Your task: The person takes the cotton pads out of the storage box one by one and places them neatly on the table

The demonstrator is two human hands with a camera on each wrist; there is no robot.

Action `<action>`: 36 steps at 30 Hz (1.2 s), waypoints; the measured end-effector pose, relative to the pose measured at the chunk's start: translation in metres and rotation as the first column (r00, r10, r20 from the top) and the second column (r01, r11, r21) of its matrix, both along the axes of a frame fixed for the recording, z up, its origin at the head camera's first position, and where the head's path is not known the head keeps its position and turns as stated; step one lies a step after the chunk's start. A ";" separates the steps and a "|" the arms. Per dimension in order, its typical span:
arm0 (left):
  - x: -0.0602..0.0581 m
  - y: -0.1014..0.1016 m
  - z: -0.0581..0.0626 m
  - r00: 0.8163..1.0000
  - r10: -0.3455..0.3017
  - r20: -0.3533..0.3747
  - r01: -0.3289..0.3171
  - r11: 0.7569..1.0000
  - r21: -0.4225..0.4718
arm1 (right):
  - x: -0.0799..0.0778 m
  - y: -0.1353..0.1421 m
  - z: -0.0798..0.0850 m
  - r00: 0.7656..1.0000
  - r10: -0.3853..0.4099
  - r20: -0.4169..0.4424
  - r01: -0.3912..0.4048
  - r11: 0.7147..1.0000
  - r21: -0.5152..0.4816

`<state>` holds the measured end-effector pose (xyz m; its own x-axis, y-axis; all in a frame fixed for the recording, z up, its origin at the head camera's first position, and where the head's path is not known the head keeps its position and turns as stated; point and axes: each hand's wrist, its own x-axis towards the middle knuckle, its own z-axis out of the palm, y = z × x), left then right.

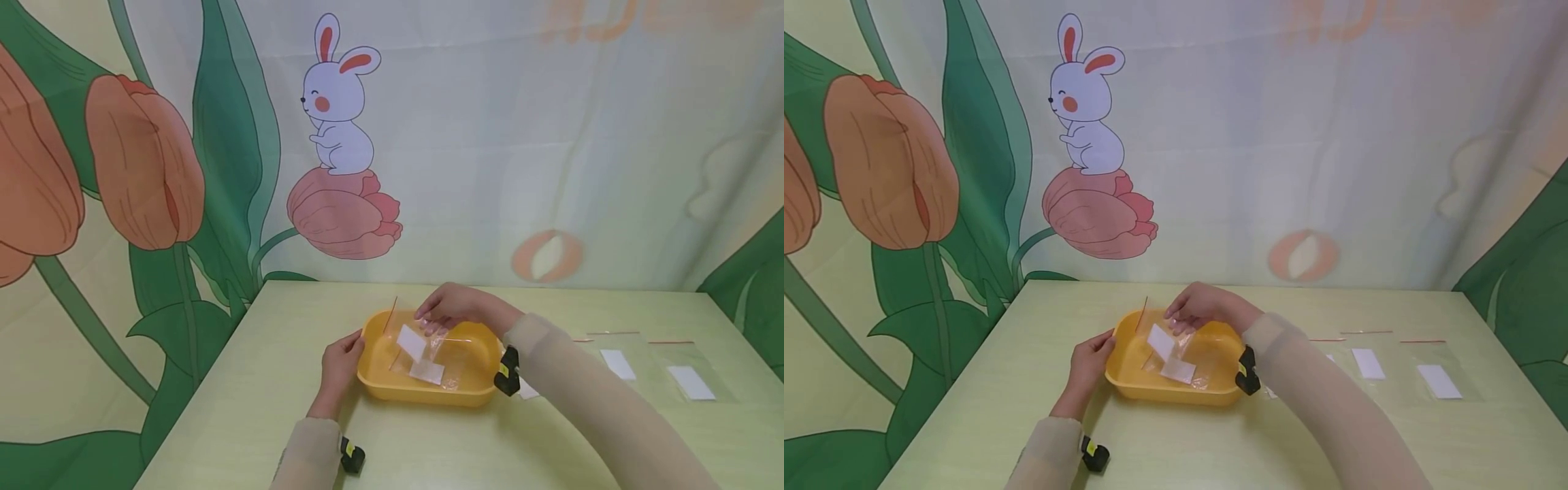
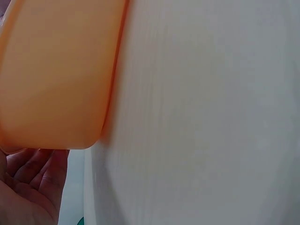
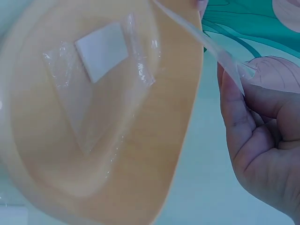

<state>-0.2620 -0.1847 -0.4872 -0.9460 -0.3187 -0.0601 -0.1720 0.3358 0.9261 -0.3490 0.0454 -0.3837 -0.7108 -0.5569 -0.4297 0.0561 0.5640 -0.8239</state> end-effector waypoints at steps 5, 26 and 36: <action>0.000 0.000 0.000 1.000 0.006 0.011 -0.006 1.000 0.010 | 0.004 0.005 0.003 1.000 -0.019 0.003 0.019 0.999 -0.036; 0.002 0.000 0.002 1.000 0.010 -0.020 -0.010 1.000 -0.016 | 0.036 0.040 -0.004 0.989 -0.148 0.005 0.145 0.963 -0.228; 0.001 0.000 0.001 1.000 0.013 -0.025 -0.013 1.000 -0.022 | 0.061 0.059 -0.010 0.977 -0.189 0.095 0.212 0.888 -0.409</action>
<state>-0.2613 -0.1848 -0.4866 -0.9429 -0.3317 -0.0297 -0.1536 0.3540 0.9226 -0.2876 0.1046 -0.3933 -0.8094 -0.5405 -0.2298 0.1802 0.1438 -0.9731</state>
